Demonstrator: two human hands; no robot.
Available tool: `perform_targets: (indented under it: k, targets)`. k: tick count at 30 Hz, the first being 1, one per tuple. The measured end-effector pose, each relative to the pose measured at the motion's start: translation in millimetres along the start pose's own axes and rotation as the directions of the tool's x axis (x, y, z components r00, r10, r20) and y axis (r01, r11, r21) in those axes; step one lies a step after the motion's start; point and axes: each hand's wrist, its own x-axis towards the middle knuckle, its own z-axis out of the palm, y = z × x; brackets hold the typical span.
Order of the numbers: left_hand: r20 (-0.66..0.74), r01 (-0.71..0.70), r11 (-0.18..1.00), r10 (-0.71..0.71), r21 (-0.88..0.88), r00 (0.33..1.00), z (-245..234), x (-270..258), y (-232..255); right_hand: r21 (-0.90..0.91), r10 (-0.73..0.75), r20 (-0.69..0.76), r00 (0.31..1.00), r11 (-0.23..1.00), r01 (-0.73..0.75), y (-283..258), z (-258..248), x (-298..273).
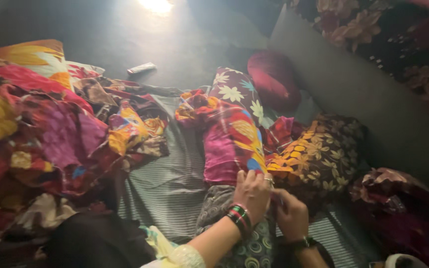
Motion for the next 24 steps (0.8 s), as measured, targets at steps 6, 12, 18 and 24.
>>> perform_targets:
  k: [6,12,18,24]
  targets:
    - [0.234,0.008,0.99,0.025,-0.142,0.972,21.2,18.5,-21.8,-0.077,0.028,-0.11,0.994,0.996,-0.036,23.4,2.4,-10.8]
    - [-0.046,-0.143,0.921,0.135,-0.363,0.99,27.7,-20.7,-80.8,-0.087,-0.057,-0.066,0.996,0.995,0.051,9.1,13.2,-8.6]
    - [0.211,-0.024,0.921,0.115,-0.39,0.971,-14.6,-72.0,-70.3,-0.081,-0.158,-0.093,0.983,0.985,0.151,-7.8,11.6,-16.1]
    - [0.2,0.089,0.924,-0.014,-0.371,0.98,-54.2,-70.2,-48.6,0.183,-0.205,-0.098,0.974,0.958,0.22,-28.7,15.0,-4.8]
